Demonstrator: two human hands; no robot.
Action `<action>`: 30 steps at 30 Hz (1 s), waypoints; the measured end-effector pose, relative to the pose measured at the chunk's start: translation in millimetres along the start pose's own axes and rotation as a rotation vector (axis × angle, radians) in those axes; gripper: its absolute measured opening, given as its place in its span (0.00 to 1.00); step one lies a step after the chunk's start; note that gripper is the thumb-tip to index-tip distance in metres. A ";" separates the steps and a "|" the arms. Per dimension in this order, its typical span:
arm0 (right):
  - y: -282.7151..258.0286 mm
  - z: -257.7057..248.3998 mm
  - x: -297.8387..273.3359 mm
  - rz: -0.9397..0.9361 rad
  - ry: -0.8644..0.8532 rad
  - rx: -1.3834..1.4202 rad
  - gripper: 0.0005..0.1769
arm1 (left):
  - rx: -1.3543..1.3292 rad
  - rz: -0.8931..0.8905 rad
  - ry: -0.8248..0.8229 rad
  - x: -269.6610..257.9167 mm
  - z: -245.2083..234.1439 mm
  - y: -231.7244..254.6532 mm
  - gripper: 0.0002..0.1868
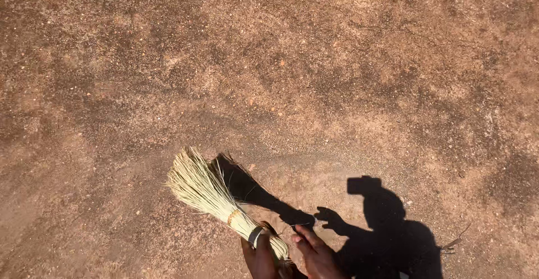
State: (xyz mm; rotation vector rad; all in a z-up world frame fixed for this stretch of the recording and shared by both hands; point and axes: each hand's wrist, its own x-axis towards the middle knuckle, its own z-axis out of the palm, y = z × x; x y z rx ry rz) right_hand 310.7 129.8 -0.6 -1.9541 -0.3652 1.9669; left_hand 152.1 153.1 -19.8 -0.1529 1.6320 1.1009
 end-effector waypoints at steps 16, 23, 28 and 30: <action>-100.0 -67.9 3.5 0.177 0.321 -0.404 0.32 | 0.678 -0.132 -0.031 37.8 35.3 49.1 0.48; -79.3 -94.4 2.9 0.128 0.345 -0.263 0.29 | 0.789 0.143 -0.322 -16.9 80.3 -16.6 0.51; -91.6 -87.9 5.1 0.125 0.372 -0.207 0.22 | 0.793 -0.240 -0.343 -6.8 47.9 23.6 0.47; -102.3 -93.6 5.6 0.127 0.332 -0.217 0.20 | 0.654 0.007 -0.151 3.7 40.1 29.6 0.53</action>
